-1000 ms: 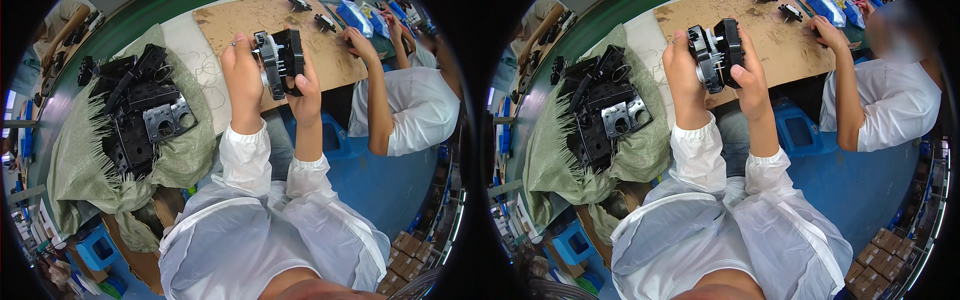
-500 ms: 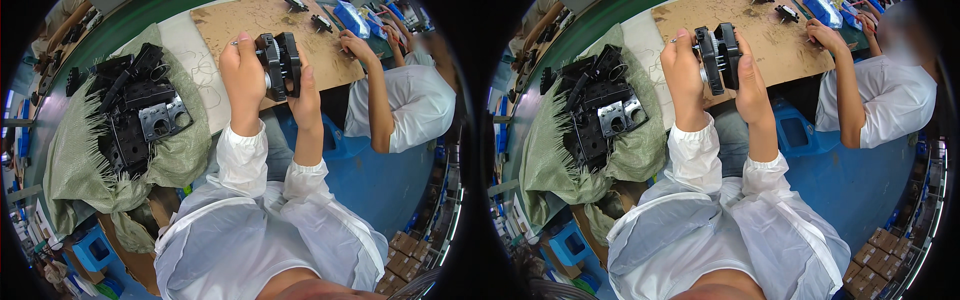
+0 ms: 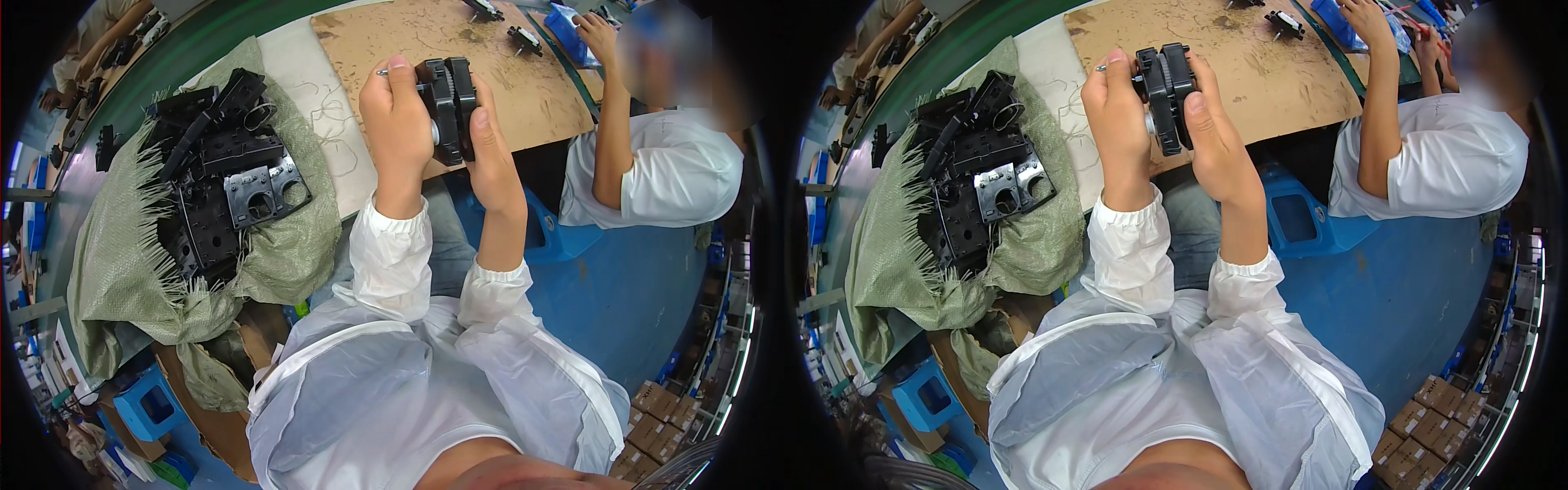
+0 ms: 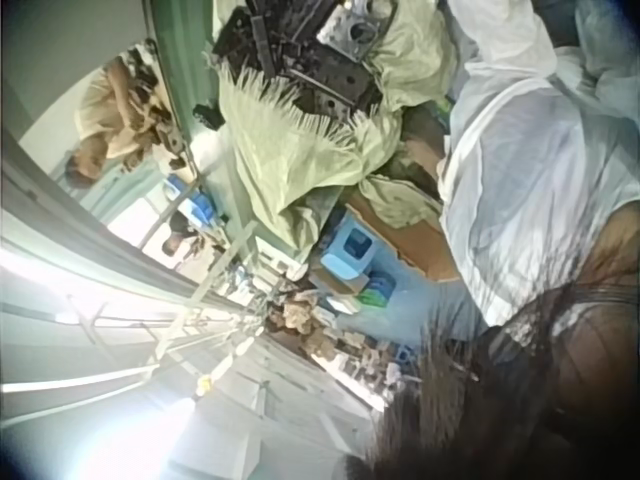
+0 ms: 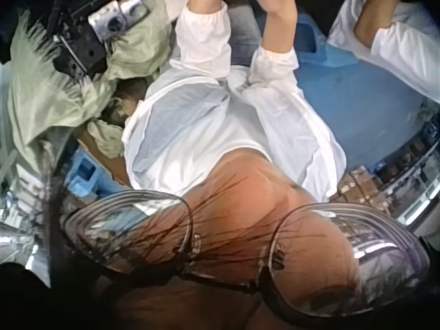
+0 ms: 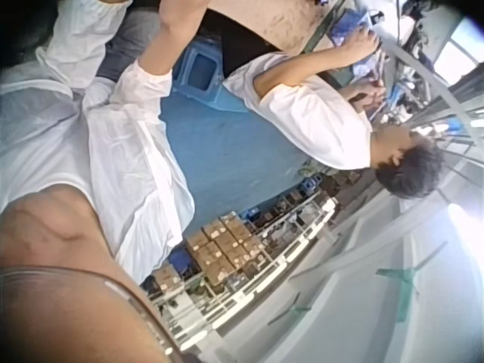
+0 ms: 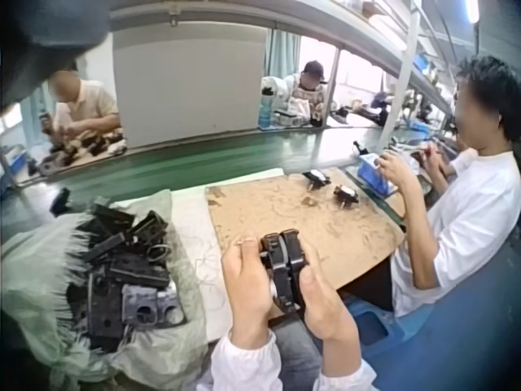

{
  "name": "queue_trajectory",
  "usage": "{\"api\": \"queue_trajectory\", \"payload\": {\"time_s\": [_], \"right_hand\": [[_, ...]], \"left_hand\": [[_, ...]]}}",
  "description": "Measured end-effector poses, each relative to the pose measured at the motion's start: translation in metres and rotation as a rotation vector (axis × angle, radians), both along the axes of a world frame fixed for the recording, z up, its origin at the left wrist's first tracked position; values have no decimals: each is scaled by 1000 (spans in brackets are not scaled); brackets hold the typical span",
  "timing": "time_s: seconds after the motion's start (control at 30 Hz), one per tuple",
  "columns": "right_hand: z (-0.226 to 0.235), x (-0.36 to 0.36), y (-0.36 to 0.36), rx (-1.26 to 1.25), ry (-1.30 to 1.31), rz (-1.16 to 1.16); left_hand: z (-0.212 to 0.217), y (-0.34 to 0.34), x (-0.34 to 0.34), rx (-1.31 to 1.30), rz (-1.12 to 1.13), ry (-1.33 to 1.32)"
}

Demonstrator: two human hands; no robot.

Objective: Assemble small plastic housing components and internal mechanical parts at a factory workstation.

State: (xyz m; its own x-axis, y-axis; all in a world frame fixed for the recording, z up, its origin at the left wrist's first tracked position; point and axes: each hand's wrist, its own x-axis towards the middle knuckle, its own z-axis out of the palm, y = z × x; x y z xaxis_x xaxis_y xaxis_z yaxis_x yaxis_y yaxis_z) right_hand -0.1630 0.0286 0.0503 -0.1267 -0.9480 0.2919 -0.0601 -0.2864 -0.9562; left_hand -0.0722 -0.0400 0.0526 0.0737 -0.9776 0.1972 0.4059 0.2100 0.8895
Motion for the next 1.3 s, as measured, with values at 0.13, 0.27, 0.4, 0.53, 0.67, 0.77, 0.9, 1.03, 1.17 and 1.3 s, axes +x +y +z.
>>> {"api": "queue_trajectory", "payload": {"time_s": [0.13,0.27,0.4,0.53,0.67,0.77,0.9,1.03,1.17,1.3], "right_hand": [[5,-1,3,-56,187,-23],[2,-13,2,-106,245,-10],[-3,-11,-1,-170,-73,-133],[-8,-29,-10,-163,-39,-237],[6,-32,-11,-249,-214,-80],[14,-43,-21,-254,-230,-77],[27,-63,-33,-153,-232,-18],[37,-74,-42,-129,-156,175],[46,-77,-54,-77,-79,210],[40,-74,-80,6,-158,303]], "left_hand": [[-7,1,-2,84,-48,59],[-12,5,-17,4,-37,183],[-5,6,-23,-108,-126,51],[-23,-3,-17,-378,-244,-226],[-10,-2,-7,-188,-463,-261],[1,-3,2,-226,-438,-333],[1,-3,9,-256,-392,-263],[-8,-6,6,-354,-320,2],[-9,-10,7,-286,-375,23],[-15,-15,15,-211,-310,-11]]}}
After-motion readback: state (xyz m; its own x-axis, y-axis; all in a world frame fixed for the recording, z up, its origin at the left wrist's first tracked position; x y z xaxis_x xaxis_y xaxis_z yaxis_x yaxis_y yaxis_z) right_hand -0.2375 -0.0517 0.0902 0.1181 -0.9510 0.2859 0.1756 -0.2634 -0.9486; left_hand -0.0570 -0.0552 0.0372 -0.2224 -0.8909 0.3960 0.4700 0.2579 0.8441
